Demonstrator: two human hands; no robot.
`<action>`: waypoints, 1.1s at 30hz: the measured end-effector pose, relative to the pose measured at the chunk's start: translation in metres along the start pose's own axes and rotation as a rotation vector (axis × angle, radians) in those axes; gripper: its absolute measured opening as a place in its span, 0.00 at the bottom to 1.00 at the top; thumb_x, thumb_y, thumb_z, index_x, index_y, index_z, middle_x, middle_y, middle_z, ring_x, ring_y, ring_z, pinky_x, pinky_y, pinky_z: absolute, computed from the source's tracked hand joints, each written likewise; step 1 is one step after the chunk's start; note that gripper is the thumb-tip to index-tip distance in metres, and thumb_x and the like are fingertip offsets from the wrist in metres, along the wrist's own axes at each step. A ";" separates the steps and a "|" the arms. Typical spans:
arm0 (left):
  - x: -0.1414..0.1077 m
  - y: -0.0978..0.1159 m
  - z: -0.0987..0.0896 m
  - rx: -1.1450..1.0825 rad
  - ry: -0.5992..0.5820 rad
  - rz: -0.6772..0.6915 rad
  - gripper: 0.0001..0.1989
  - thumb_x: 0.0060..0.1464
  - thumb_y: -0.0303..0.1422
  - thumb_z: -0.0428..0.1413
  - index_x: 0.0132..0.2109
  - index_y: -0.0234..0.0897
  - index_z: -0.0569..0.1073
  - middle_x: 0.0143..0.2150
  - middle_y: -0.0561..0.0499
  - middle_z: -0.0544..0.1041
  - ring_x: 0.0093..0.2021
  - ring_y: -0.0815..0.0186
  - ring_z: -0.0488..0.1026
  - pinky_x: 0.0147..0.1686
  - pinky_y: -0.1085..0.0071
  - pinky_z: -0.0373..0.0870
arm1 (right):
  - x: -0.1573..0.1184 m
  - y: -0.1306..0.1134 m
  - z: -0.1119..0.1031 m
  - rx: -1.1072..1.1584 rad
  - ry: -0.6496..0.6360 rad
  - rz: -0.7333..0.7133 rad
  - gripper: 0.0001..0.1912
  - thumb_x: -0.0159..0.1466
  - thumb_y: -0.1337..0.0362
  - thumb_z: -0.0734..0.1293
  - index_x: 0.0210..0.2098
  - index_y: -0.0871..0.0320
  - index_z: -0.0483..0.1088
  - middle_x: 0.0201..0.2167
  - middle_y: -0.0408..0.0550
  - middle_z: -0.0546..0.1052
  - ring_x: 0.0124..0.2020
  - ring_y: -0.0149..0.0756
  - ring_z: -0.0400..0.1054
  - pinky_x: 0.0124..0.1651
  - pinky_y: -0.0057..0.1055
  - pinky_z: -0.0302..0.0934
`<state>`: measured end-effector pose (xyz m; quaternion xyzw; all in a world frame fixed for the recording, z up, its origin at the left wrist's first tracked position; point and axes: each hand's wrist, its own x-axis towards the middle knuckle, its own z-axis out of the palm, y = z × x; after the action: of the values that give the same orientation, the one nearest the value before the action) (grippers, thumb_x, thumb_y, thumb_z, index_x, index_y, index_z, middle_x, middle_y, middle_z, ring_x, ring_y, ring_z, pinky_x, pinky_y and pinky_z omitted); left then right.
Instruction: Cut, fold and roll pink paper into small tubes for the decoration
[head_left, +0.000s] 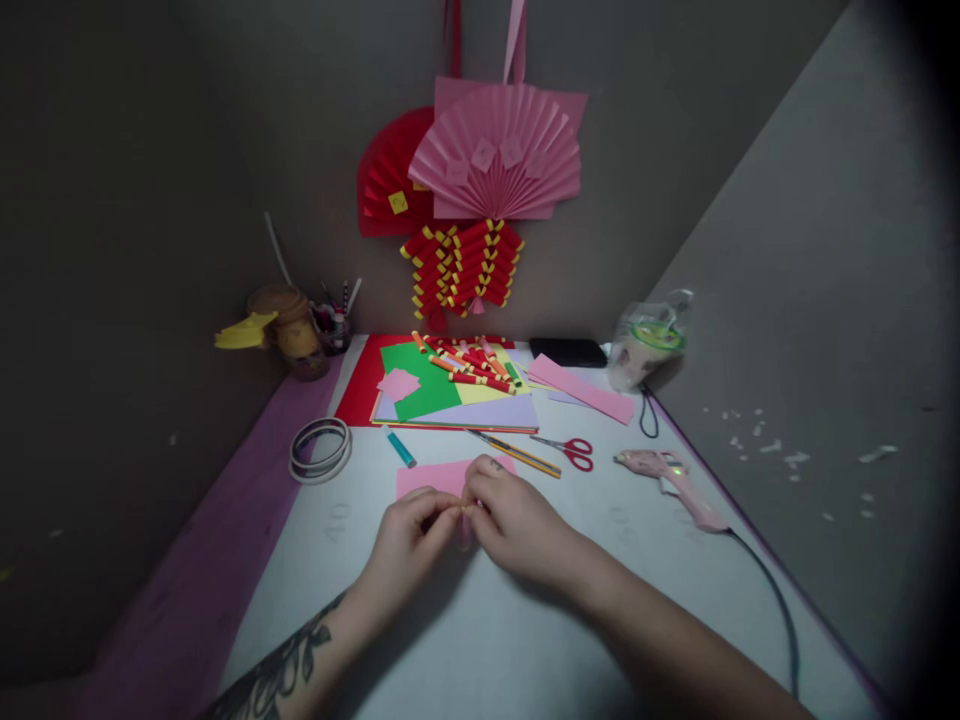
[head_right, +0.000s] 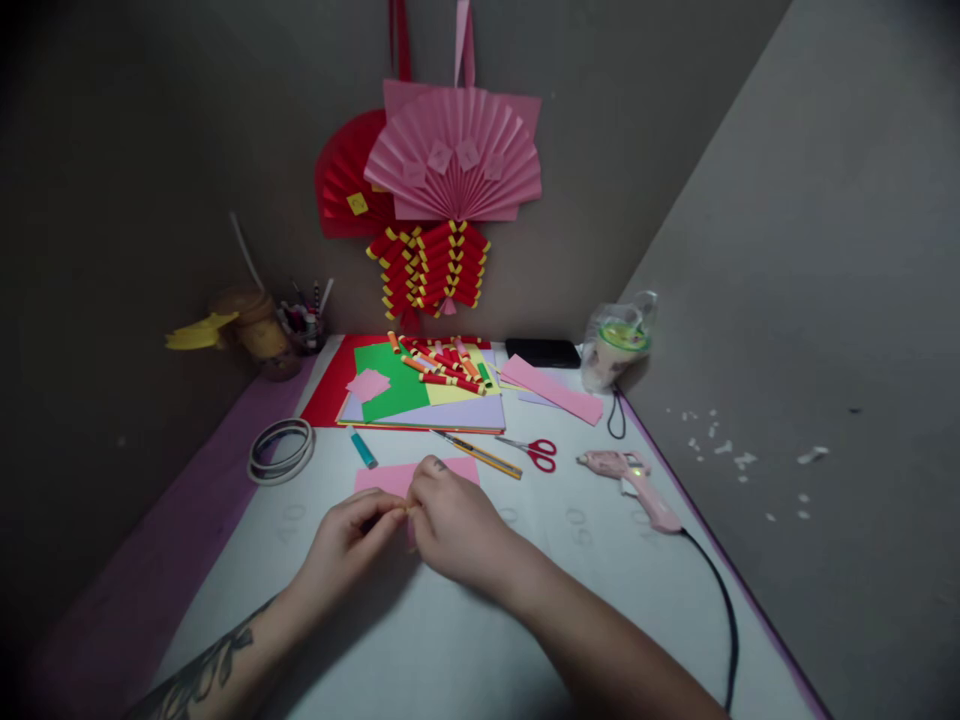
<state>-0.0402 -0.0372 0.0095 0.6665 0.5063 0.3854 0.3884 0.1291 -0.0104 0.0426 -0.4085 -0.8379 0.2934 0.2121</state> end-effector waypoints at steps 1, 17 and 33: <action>0.000 0.000 0.000 0.002 -0.007 0.015 0.10 0.58 0.31 0.51 0.35 0.36 0.77 0.31 0.51 0.76 0.33 0.68 0.72 0.35 0.73 0.66 | 0.000 0.000 -0.001 -0.006 -0.003 -0.001 0.07 0.58 0.75 0.59 0.30 0.58 0.64 0.35 0.45 0.65 0.36 0.33 0.64 0.40 0.29 0.58; -0.002 -0.008 -0.001 0.175 -0.001 0.174 0.09 0.60 0.29 0.49 0.33 0.36 0.73 0.29 0.52 0.73 0.31 0.70 0.69 0.32 0.75 0.64 | 0.000 -0.002 0.000 -0.033 -0.050 -0.001 0.07 0.60 0.75 0.58 0.31 0.59 0.64 0.37 0.48 0.66 0.37 0.34 0.65 0.42 0.31 0.60; -0.001 -0.013 -0.002 0.216 -0.009 0.273 0.08 0.60 0.29 0.50 0.39 0.37 0.74 0.32 0.51 0.75 0.33 0.69 0.71 0.34 0.74 0.66 | 0.001 0.005 -0.003 0.012 -0.026 -0.031 0.08 0.58 0.76 0.59 0.28 0.58 0.64 0.34 0.44 0.65 0.36 0.32 0.63 0.40 0.29 0.57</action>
<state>-0.0475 -0.0353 -0.0015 0.7686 0.4481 0.3747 0.2609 0.1331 -0.0064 0.0421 -0.3903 -0.8450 0.3006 0.2081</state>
